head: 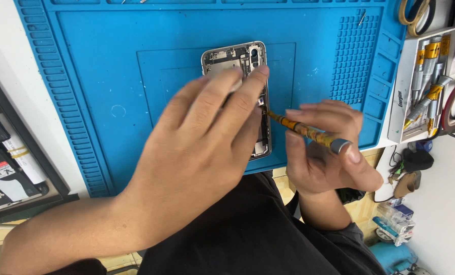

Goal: Disassembling and assembling internal components of a mobile phone using a precision screwdriver on a repair mat.

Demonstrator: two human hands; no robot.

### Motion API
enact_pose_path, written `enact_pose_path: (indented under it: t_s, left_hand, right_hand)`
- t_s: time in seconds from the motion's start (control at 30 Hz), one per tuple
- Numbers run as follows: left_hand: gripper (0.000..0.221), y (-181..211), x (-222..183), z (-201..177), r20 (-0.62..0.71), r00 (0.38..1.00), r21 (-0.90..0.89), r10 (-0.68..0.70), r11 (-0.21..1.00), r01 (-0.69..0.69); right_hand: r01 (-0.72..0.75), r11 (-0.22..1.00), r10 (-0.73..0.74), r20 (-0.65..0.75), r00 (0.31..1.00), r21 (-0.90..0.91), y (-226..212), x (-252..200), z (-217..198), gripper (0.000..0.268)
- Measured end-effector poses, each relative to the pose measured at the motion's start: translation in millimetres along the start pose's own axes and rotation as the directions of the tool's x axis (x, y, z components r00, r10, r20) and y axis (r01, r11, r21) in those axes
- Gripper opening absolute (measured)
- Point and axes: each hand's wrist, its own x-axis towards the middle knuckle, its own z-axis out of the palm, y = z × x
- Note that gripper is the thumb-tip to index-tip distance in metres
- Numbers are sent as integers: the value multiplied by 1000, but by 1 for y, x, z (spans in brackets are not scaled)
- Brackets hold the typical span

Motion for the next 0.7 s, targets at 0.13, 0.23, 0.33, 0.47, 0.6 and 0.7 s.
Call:
enact_pose_path:
  t_s: [0.13, 0.23, 0.33, 0.47, 0.6, 0.7]
  left_hand:
    - [2, -4, -3, -1, -92, 984, 8, -153, 988, 155]
    - [10, -5, -5, 1, -112, 972, 50, -207, 976, 214]
    - [12, -4, -5, 2, -58, 977, 51, -205, 977, 208]
    - [13, -3, -4, 3, -48, 980, 62, -195, 978, 198]
    - [13, -2, -4, 4, -22, 984, 54, -177, 982, 178]
    - [12, -1, -4, 4, -3, 984, 71, -178, 982, 177]
  right_hand:
    - [56, 997, -58, -49, 997, -44, 9, -8, -6, 44]
    - [54, 998, -54, -2, 999, -19, 7, -5, -5, 48]
    - [43, 998, -44, -23, 999, -52, 6, -5, -4, 48]
    - [45, 997, -44, 19, 999, -56, 3, -1, -4, 50]
    - [11, 1000, -11, 10, 1000, 9, 4, -1, -3, 50]
    - [34, 999, -34, 52, 998, 8, 5, 2, -5, 56]
